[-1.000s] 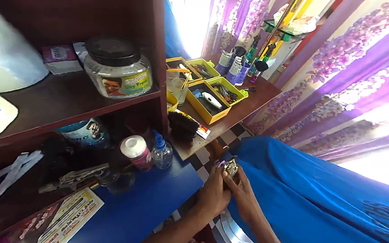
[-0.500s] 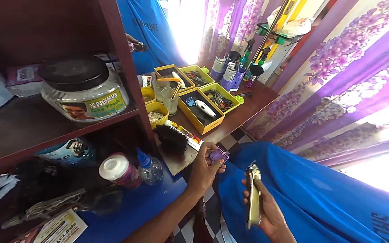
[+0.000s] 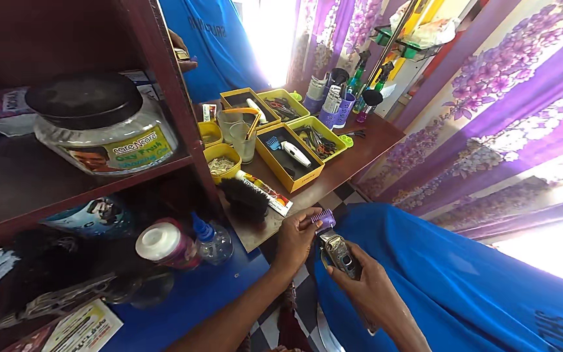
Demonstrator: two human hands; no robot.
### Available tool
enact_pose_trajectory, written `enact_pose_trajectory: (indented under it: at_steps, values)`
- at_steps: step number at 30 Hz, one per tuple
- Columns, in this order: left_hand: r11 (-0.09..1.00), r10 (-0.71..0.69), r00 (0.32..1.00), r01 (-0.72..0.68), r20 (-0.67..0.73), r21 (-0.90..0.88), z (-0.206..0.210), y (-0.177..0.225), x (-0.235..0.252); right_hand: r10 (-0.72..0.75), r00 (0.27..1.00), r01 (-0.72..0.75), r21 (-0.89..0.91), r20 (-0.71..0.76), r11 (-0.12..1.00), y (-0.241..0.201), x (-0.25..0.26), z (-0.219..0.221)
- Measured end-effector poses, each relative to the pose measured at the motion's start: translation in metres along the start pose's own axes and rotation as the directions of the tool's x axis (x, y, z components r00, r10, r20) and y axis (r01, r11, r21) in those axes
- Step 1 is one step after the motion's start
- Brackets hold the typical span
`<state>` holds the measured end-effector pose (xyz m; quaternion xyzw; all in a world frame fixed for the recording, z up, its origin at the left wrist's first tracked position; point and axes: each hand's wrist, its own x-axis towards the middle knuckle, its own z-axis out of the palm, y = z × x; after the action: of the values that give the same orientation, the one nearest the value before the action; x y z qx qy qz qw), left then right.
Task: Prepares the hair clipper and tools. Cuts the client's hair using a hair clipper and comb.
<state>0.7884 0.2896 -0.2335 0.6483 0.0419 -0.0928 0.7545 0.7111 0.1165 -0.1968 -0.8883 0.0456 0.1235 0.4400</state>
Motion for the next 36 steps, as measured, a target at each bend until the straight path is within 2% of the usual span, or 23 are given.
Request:
enact_pose_trajectory:
  at_steps: [3, 8, 13, 16, 21, 30, 36]
  values:
    - [0.997, 0.025, 0.997, -0.031, 0.074, 0.069, -0.004, -0.002, -0.001, 0.014, 1.0, -0.014, 0.02, 0.01, 1.0, 0.001, 0.005, -0.002]
    - [0.998, -0.002, 0.979, -0.012, 0.203, 0.068, -0.014, -0.003, -0.001, 0.029, 0.999, -0.032, -0.113, -0.021, 0.993, 0.0, 0.005, -0.005]
    - [0.977, 0.048, 0.949, -0.109, 0.31, 0.182, -0.02, -0.006, -0.001, 0.05, 0.998, -0.053, -0.156, -0.023, 0.986, 0.003, 0.008, -0.003]
    - [0.971, 0.056, 0.945, -0.128, 0.323, 0.204, -0.019, -0.004, -0.003, 0.059, 0.998, -0.06, -0.159, -0.011, 0.985, 0.001, 0.009, -0.005]
    - [0.98, 0.045, 0.943, -0.106, 0.33, 0.169, -0.018, -0.006, -0.003, 0.049, 0.999, -0.049, -0.125, -0.002, 0.991, 0.0, 0.011, -0.006]
    - [0.994, -0.007, 0.936, 0.044, 0.352, -0.097, -0.015, 0.0, -0.01, 0.028, 0.999, -0.026, -0.11, 0.021, 0.994, -0.001, 0.018, -0.009]
    - [0.995, 0.013, 0.927, 0.025, 0.374, -0.096, -0.016, 0.001, -0.008, 0.023, 0.996, -0.02, -0.038, 0.088, 0.999, 0.001, 0.027, -0.012]
